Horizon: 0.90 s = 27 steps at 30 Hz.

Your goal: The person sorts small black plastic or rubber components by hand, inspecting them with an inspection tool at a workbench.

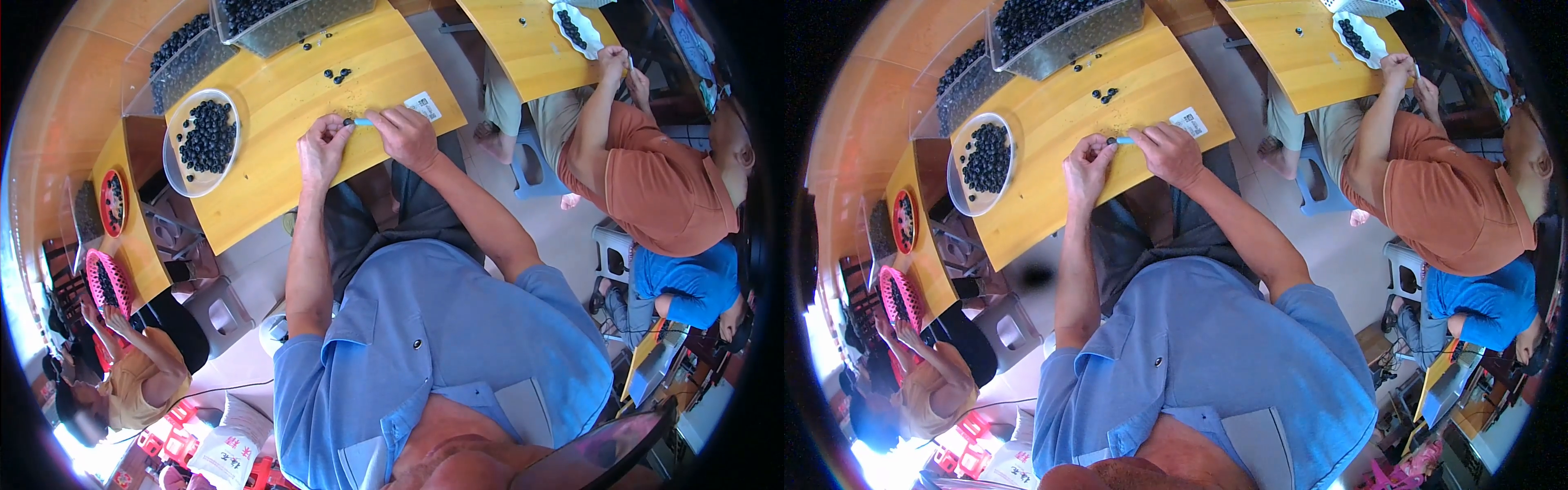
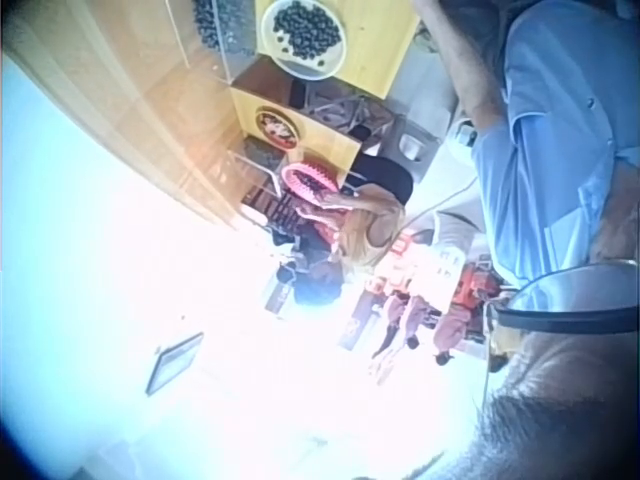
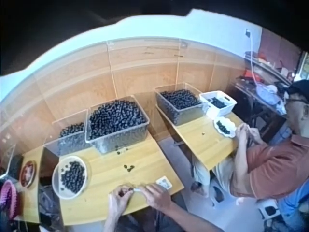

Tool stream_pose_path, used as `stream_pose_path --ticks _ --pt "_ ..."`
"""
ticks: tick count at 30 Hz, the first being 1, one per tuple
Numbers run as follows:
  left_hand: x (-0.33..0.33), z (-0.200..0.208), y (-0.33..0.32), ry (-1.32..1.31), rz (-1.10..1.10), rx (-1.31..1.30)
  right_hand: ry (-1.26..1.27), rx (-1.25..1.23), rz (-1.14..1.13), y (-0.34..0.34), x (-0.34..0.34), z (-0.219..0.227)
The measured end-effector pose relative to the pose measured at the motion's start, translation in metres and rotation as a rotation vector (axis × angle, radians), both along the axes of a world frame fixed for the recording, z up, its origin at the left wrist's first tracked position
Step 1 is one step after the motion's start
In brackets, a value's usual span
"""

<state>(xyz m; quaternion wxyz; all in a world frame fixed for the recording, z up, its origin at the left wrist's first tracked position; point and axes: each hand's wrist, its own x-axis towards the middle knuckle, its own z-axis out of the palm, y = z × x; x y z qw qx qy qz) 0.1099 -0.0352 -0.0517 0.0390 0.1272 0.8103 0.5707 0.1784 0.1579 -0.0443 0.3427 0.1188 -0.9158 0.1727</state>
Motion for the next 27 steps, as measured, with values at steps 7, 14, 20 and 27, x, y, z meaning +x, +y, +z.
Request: stream_pose_path --ticks 7,14,20,27 --pt "0.005 0.009 -0.013 -0.167 0.022 0.303 -0.037 -0.031 -0.068 -0.004 -0.005 -0.002" --pt "-0.025 0.036 -0.091 0.199 0.377 0.17 -0.014 -0.063 -0.063 0.0 -0.002 0.002" --pt "-0.065 0.074 -0.157 0.642 0.554 -0.528 -0.005 -0.069 -0.052 0.001 -0.003 -0.002" --pt "-0.1 0.056 -0.034 0.54 -0.168 -0.324 -0.004 -0.066 -0.056 -0.002 -0.005 0.001"
